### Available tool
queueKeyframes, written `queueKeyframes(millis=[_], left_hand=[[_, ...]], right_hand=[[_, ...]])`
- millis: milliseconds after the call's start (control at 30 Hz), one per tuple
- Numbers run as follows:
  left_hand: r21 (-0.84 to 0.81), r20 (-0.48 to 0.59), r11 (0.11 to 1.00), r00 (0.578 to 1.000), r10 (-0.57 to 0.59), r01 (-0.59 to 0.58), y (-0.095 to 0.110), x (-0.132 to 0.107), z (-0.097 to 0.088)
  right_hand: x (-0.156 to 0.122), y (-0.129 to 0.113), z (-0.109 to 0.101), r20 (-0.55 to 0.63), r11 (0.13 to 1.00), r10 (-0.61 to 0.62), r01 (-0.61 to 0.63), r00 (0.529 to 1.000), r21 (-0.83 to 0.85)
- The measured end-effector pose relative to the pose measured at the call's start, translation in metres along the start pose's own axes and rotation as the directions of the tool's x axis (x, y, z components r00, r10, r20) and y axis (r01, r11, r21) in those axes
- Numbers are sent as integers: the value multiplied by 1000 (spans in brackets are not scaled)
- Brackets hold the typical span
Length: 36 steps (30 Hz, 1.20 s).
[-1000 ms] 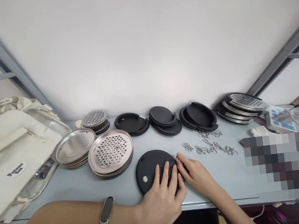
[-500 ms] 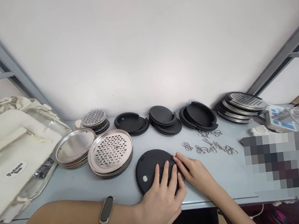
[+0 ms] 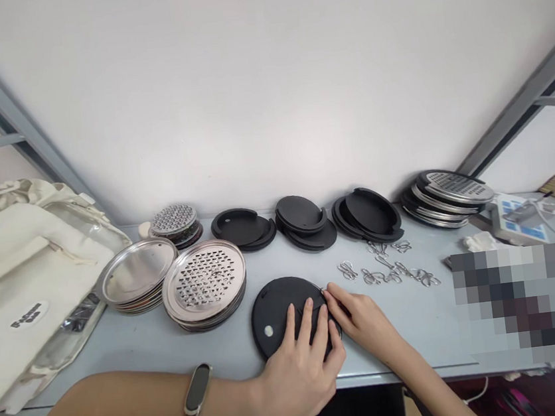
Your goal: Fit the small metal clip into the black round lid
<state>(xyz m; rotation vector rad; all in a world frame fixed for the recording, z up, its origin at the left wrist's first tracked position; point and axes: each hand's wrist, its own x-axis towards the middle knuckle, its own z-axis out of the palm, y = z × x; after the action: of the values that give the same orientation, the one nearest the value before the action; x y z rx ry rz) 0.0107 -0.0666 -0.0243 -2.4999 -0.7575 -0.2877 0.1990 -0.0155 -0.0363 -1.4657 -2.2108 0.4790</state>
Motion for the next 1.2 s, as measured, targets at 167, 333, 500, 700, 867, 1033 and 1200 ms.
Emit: queueKeyframes(millis=[167,333,500,700,867,1033,1200], left_hand=[[-2,-2,1000,1000,5,-5,0,0,0],[1,-3,1000,1000,1,-1,0,0,2],[3,3,1000,1000,5,-5,0,0,2],[3,10,1000,1000,8,-8,-1,0,0],[-8,11,1000,1000,12,-12,-1,0,0],[-10,4,1000,1000,7,-7,-1,0,1],[-11,8,1000,1000,1,-1,1,0,1]], right_hand=[[0,-1,0,-18,999,-23,23,1000,-29],[-1,0,0,-35,997,-44,41,998,-65],[-1,2,1,-26,994,-50,47,998,-98],[1,4,2,-2,992,-58,58,998,-113],[0,2,1,-14,996,-41,39,999,-80],[0,1,0,-22,997,-43,42,999,-72],[0,3,2,-26,990,-75,71,997,-124]])
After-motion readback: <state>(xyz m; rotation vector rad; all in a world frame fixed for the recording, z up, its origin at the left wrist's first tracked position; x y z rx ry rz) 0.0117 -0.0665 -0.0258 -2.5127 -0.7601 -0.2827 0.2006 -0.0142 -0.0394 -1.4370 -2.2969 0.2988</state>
